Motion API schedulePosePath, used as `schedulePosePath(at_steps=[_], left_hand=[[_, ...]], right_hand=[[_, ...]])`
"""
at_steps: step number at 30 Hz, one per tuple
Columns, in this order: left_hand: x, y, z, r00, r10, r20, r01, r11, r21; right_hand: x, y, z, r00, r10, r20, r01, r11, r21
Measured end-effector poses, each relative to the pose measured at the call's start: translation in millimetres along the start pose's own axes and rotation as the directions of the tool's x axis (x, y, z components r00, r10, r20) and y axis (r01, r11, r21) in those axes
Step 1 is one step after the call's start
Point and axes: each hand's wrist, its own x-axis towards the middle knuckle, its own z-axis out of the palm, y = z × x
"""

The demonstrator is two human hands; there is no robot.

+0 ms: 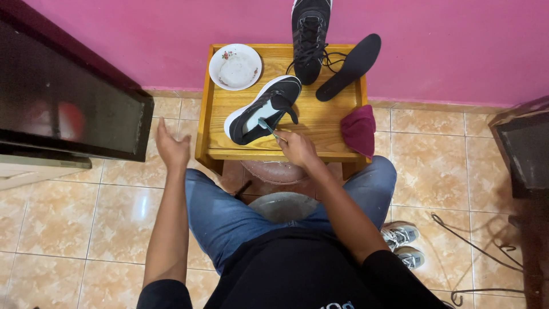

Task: The person cleans a black and white sneaker using a brush and a cloth. They scrub the upper and sides of the shoe, then wipe it with a cloth. The shoe is placed on a small wooden table with another shoe, a plate, and a cloth nearby.

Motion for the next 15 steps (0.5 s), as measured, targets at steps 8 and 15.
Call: schedulePosePath(at_steps=[8, 15], left_hand=[[-7, 77, 15, 0.981, 0.148, 0.123, -0.137, 0.986, -0.091], [-51, 180, 15, 0.709, 0.25, 0.659, -0.244, 0.964, -0.103]], right_hand=[[8, 19, 17, 1.0, 0.005, 0.021, -0.004, 0.999, -0.049], [15, 41, 37, 0.999, -0.032, -0.037, 0.029, 0.995, -0.096]])
